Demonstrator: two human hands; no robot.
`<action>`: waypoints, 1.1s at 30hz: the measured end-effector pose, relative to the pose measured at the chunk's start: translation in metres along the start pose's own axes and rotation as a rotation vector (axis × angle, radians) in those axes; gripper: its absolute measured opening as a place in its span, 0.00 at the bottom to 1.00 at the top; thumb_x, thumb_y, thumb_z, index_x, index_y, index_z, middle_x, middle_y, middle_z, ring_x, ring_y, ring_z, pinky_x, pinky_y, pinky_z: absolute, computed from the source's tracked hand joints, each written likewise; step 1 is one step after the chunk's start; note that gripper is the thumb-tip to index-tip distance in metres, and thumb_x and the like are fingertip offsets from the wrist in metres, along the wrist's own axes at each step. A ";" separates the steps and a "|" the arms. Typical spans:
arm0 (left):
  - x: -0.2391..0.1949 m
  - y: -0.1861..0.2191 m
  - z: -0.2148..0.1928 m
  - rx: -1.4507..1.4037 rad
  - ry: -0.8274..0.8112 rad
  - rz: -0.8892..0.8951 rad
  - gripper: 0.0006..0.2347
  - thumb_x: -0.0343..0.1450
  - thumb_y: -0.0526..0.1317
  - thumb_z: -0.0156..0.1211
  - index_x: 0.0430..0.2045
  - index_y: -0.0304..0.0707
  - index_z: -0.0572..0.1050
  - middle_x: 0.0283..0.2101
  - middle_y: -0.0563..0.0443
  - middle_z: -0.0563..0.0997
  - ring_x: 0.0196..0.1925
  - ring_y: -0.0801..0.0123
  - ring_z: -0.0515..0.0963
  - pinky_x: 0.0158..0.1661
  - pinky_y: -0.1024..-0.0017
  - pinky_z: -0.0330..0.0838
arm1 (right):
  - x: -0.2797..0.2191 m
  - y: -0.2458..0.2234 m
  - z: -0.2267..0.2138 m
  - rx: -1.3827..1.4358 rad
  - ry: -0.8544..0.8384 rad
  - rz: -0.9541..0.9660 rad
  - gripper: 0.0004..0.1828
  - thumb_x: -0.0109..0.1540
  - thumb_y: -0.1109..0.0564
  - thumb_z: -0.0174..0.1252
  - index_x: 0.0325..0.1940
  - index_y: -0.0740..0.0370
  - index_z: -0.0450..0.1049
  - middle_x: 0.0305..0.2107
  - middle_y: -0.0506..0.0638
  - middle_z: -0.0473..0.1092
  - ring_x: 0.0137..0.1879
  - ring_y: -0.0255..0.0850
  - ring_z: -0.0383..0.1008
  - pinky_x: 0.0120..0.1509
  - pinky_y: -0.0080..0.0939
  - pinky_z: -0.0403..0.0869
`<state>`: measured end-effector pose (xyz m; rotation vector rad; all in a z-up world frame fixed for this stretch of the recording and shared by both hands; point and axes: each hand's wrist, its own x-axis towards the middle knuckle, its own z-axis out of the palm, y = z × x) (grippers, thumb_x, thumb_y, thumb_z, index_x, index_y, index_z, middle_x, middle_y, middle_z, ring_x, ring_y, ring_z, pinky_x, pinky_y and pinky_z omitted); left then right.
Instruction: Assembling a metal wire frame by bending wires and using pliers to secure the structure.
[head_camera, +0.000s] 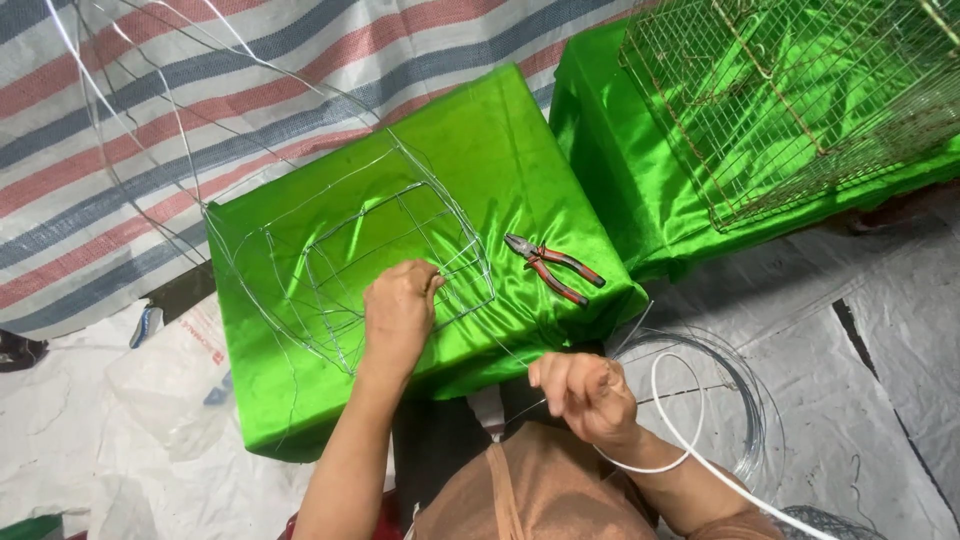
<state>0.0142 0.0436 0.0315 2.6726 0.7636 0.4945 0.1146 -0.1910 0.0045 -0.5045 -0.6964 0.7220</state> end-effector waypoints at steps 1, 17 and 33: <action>0.000 -0.007 0.007 0.063 -0.023 -0.014 0.10 0.75 0.39 0.60 0.24 0.38 0.81 0.26 0.49 0.83 0.28 0.62 0.83 0.32 0.67 0.83 | -0.001 0.017 -0.010 -0.045 -0.029 -0.062 0.26 0.72 0.43 0.44 0.22 0.56 0.64 0.18 0.55 0.71 0.26 0.47 0.63 0.43 0.50 0.68; 0.001 0.017 -0.019 0.225 -0.092 -0.003 0.07 0.74 0.35 0.58 0.33 0.32 0.83 0.32 0.40 0.85 0.35 0.55 0.86 0.40 0.59 0.83 | 0.071 0.096 -0.018 -0.921 -0.613 -0.565 0.23 0.68 0.38 0.50 0.29 0.55 0.73 0.39 0.50 0.78 0.52 0.50 0.80 0.74 0.57 0.63; -0.044 0.043 -0.019 0.717 0.418 0.033 0.22 0.69 0.61 0.61 0.51 0.51 0.75 0.63 0.46 0.72 0.67 0.55 0.59 0.60 0.47 0.41 | 0.082 0.089 0.007 -0.196 -0.274 -0.285 0.31 0.70 0.38 0.46 0.17 0.53 0.64 0.10 0.44 0.64 0.17 0.41 0.60 0.42 0.51 0.73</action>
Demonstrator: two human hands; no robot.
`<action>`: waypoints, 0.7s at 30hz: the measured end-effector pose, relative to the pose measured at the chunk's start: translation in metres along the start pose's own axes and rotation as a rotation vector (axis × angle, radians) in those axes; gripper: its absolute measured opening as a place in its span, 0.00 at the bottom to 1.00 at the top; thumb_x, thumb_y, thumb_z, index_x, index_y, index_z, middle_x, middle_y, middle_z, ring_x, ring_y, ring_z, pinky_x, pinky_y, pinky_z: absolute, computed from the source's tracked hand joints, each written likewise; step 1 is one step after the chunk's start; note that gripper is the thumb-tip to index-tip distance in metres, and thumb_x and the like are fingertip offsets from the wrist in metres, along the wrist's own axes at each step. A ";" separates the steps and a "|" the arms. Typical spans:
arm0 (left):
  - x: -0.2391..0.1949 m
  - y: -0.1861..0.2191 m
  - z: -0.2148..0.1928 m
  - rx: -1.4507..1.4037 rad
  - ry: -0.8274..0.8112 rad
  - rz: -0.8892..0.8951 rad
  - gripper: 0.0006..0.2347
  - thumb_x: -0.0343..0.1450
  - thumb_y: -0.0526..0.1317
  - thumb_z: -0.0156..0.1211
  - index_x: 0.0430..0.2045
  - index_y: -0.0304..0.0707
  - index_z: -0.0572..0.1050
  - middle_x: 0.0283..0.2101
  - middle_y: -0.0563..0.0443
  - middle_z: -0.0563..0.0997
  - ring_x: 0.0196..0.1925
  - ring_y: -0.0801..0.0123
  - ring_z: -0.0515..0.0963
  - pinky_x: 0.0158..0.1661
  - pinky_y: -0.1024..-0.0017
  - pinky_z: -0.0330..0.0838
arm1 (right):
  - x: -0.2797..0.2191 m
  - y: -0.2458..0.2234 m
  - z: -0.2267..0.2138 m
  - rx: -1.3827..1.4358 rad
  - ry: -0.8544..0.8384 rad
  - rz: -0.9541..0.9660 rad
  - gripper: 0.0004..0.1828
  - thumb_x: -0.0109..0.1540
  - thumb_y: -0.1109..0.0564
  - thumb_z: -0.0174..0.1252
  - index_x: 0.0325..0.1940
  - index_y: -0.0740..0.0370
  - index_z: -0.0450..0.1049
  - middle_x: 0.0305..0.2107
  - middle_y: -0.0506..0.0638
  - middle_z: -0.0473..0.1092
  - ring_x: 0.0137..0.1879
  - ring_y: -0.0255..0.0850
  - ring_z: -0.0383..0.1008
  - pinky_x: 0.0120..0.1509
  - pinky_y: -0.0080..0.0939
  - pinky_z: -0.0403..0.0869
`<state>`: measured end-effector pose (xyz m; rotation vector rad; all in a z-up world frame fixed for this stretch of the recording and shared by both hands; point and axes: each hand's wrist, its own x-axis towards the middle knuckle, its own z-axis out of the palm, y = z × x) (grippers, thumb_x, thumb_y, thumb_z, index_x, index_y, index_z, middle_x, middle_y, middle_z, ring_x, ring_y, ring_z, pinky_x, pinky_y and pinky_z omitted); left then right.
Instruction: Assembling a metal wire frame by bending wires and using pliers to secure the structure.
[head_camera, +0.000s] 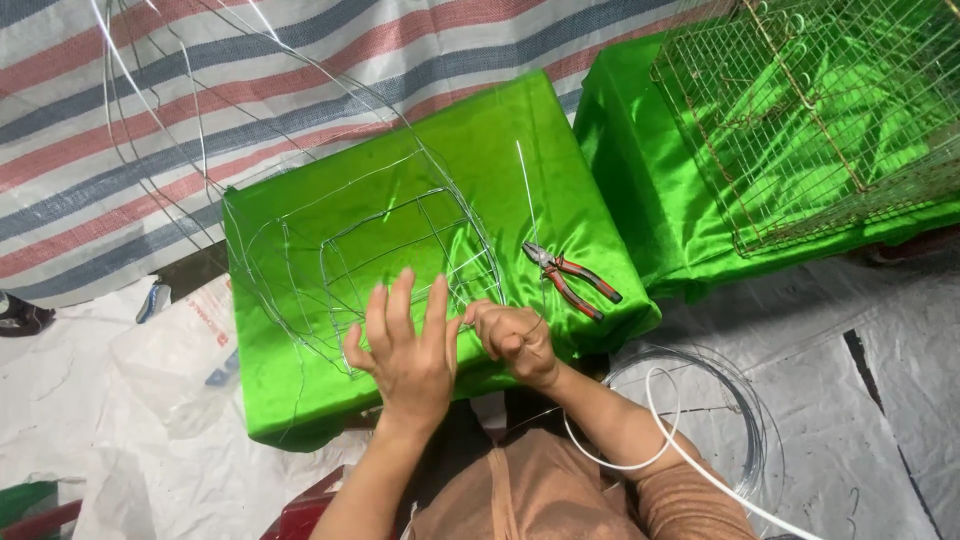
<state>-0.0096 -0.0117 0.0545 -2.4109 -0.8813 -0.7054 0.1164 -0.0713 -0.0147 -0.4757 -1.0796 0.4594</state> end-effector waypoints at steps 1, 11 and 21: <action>-0.014 -0.001 0.005 -0.131 0.048 -0.011 0.19 0.72 0.54 0.59 0.53 0.47 0.75 0.61 0.44 0.73 0.67 0.54 0.62 0.61 0.53 0.46 | -0.001 0.000 0.002 0.007 0.000 0.004 0.30 0.71 0.38 0.46 0.18 0.54 0.63 0.10 0.44 0.64 0.18 0.40 0.59 0.45 0.52 0.73; -0.041 -0.014 0.081 -0.235 0.079 0.021 0.10 0.78 0.48 0.53 0.48 0.50 0.78 0.34 0.60 0.75 0.35 0.73 0.74 0.51 0.64 0.56 | -0.020 0.003 0.015 -0.046 -0.068 0.017 0.30 0.71 0.39 0.47 0.17 0.54 0.65 0.11 0.45 0.62 0.19 0.41 0.58 0.49 0.55 0.72; -0.025 -0.011 0.059 -0.277 0.006 0.034 0.07 0.75 0.46 0.53 0.38 0.53 0.79 0.36 0.61 0.77 0.40 0.71 0.74 0.50 0.63 0.58 | 0.025 0.004 0.015 0.134 -0.134 0.055 0.30 0.72 0.44 0.45 0.16 0.54 0.61 0.09 0.44 0.57 0.15 0.39 0.53 0.28 0.44 0.65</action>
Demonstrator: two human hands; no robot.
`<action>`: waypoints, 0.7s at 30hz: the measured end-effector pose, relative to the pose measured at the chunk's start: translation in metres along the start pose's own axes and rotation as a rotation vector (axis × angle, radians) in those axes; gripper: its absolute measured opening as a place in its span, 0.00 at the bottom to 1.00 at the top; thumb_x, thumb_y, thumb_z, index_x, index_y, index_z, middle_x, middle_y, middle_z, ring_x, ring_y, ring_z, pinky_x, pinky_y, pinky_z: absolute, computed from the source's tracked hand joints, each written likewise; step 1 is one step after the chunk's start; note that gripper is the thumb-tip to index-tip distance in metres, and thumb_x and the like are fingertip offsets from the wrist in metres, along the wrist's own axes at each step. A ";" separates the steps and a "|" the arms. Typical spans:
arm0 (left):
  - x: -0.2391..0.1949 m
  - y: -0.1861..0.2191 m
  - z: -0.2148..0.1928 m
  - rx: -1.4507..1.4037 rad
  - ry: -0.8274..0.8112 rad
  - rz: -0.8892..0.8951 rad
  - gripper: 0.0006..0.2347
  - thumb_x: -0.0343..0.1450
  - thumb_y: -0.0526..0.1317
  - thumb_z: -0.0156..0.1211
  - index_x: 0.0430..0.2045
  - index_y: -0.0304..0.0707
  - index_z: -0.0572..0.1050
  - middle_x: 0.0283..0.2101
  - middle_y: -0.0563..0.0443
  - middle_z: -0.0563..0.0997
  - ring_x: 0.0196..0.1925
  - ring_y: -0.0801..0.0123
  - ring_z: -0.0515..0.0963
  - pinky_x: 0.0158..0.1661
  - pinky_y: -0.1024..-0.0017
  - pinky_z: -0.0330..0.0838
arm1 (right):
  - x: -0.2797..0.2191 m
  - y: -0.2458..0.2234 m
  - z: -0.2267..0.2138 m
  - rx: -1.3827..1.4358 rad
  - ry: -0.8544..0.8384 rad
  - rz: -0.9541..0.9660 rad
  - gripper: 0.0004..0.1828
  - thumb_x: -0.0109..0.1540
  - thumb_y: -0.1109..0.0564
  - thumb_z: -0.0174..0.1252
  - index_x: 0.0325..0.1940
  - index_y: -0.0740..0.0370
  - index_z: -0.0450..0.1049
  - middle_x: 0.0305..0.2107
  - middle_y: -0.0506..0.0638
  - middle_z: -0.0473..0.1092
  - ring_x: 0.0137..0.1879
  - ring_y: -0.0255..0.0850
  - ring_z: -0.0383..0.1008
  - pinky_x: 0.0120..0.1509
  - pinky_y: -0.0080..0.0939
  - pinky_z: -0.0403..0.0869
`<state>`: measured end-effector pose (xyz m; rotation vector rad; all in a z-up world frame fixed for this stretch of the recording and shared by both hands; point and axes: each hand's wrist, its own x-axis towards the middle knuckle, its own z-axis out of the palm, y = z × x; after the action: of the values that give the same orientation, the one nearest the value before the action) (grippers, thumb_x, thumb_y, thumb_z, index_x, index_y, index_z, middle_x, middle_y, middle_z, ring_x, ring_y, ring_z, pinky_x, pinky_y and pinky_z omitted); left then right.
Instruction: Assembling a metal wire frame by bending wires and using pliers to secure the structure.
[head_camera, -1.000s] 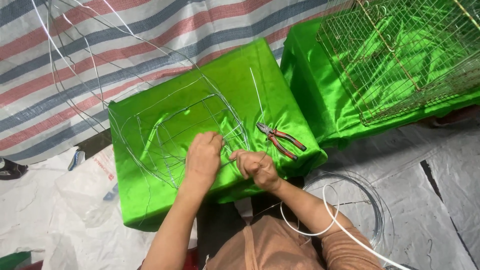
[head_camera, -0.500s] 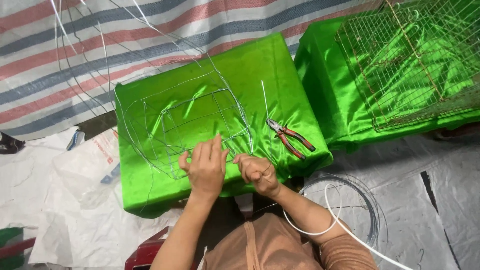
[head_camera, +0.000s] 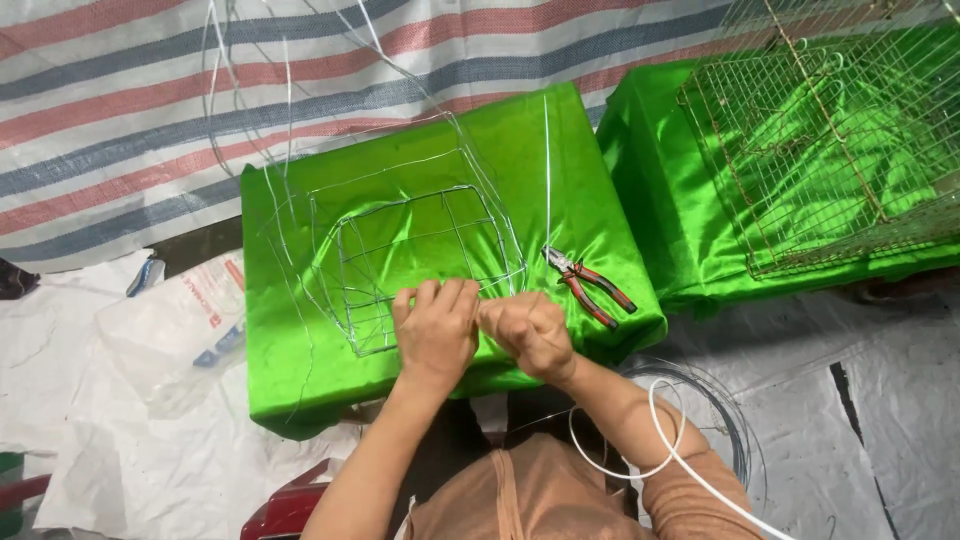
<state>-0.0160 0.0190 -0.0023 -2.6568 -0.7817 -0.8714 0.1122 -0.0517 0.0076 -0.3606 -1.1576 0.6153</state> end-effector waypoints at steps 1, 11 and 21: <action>-0.006 -0.001 0.010 -0.040 0.000 0.003 0.04 0.71 0.44 0.56 0.32 0.51 0.78 0.36 0.61 0.76 0.41 0.69 0.74 0.51 0.61 0.58 | 0.010 0.006 -0.003 -0.061 -0.009 -0.016 0.30 0.73 0.48 0.44 0.16 0.54 0.62 0.09 0.44 0.57 0.15 0.39 0.52 0.26 0.42 0.64; 0.013 0.004 -0.007 -0.179 -0.025 -0.032 0.02 0.67 0.38 0.60 0.24 0.49 0.78 0.25 0.59 0.75 0.38 0.67 0.75 0.56 0.55 0.57 | 0.094 0.014 0.007 -0.329 0.093 0.176 0.29 0.74 0.56 0.41 0.16 0.55 0.62 0.07 0.44 0.57 0.15 0.32 0.53 0.23 0.30 0.61; 0.007 0.004 0.011 -0.098 -0.007 -0.072 0.04 0.61 0.32 0.60 0.20 0.46 0.79 0.27 0.57 0.76 0.41 0.68 0.74 0.59 0.54 0.54 | 0.054 -0.017 -0.018 -0.984 -0.288 0.231 0.06 0.61 0.65 0.63 0.33 0.61 0.72 0.27 0.52 0.71 0.33 0.52 0.75 0.39 0.47 0.75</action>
<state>-0.0041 0.0231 -0.0068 -2.7324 -0.8618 -0.9422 0.1483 -0.0306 0.0506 -1.2861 -1.6650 0.2507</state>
